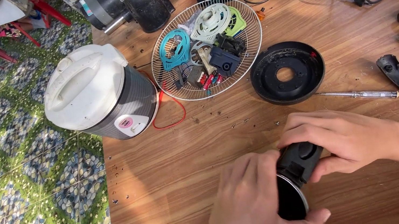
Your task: Repairing an electric kettle by reassembling its handle components
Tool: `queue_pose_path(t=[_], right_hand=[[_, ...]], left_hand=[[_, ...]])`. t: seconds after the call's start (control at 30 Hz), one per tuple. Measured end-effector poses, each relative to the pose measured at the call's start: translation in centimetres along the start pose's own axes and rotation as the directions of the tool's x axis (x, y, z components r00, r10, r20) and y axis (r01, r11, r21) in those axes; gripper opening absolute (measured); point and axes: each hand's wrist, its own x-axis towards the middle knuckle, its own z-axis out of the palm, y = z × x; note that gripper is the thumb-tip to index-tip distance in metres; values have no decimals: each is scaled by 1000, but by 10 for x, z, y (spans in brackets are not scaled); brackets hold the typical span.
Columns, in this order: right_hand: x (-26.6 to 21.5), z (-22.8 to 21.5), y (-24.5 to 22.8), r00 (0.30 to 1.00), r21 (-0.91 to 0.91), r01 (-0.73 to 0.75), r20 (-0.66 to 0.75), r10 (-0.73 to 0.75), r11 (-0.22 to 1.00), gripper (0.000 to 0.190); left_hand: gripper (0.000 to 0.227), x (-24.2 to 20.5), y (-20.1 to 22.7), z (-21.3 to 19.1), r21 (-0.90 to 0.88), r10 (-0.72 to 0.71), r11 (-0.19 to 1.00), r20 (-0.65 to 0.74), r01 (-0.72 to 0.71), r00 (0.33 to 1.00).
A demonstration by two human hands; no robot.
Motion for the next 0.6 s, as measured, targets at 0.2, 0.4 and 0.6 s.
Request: queue_pose_path(t=[0.2,0.4,0.6], right_hand=[[12,2,-38,978,-39,-198,54,200,979,52],[13,-2,-46,921,112,-389,35,387,915,39],[24,1,-57,949,154,-295,-67,308,943,39]], left_hand=[[73,-13,-19,-40,-119,62,991,36,-57,997],[47,-3,-4,-36,-17,-37,999,15,38,999],[40,-4,7,-33,-7,-93,996,-30,93,995]])
